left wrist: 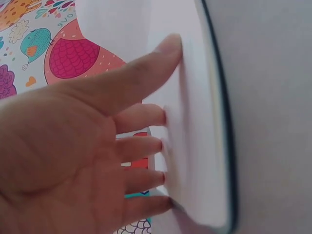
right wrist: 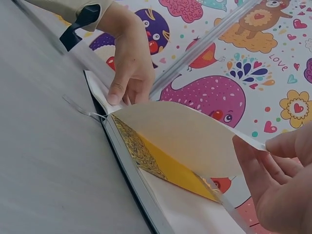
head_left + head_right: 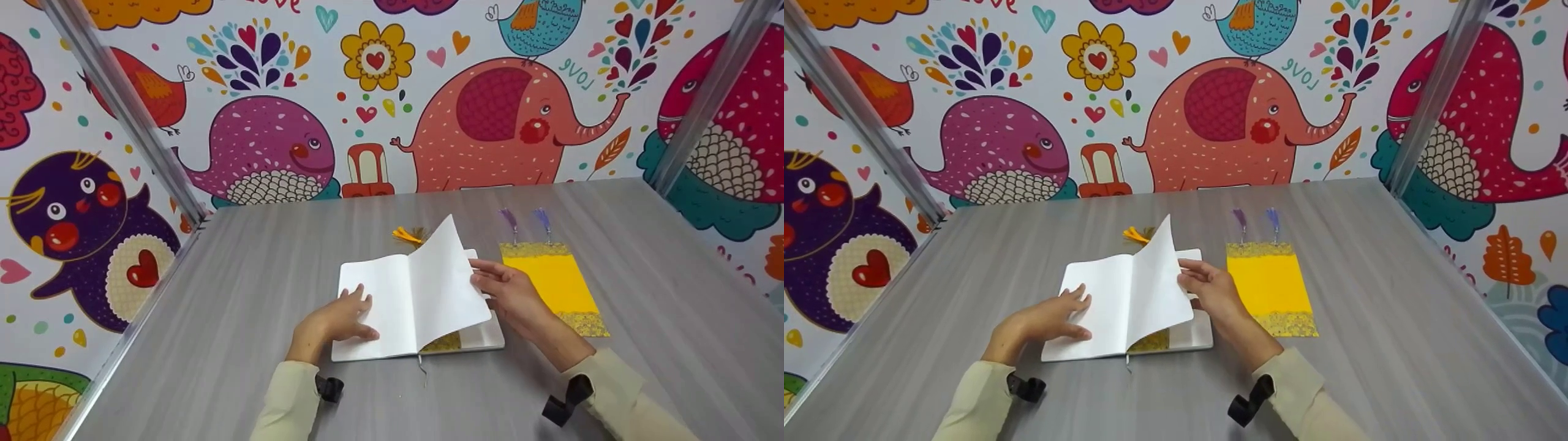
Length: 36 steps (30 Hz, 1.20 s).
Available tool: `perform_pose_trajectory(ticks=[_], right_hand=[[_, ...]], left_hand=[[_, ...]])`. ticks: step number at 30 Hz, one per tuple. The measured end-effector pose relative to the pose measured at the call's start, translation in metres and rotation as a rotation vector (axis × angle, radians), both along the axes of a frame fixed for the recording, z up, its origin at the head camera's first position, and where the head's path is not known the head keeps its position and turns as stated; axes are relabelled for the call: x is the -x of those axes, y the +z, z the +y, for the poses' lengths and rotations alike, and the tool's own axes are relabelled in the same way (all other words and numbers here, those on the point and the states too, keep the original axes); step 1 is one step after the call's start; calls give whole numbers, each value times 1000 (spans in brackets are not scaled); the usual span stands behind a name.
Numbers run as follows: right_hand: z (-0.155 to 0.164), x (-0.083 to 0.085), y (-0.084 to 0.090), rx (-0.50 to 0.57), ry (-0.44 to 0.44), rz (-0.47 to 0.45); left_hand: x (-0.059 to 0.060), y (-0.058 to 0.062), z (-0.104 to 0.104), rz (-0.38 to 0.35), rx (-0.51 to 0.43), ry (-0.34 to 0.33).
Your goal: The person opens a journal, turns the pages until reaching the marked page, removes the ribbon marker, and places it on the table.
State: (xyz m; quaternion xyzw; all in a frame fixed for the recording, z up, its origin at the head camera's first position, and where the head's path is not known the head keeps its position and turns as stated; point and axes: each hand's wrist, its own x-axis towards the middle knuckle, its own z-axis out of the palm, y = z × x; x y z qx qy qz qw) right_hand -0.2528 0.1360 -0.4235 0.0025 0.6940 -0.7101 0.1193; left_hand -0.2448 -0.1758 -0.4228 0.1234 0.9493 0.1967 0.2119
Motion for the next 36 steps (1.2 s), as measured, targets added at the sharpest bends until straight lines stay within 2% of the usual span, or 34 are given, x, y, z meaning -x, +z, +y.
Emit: perform_pose_trajectory(ticks=[4, 11, 14, 18, 22, 25, 28, 36], right_hand=[[-7, 1, 0, -17, 2, -12], [-21, -2, -1, -62, 23, -26], [-26, -4, -3, -95, 104, -1], [-32, -7, -5, -120, 301, 83], [-33, -12, -3, -187, 457, 186], [-35, -15, 0, -283, 504, 241], [-41, -18, 0, -359, 541, 286], [-58, -27, 8, -619, 616, 415]], left_hand=[[2, 0, -3, 7, -10, 15], [5, -2, -6, 39, -97, 121], [7, -2, -8, 48, -134, 128], [10, -3, -11, 74, -250, 138], [13, -4, -13, 82, -450, 249], [14, -4, -13, 73, -573, 354], [15, -2, -15, 74, -638, 417], [17, 2, -18, 71, -786, 460]])
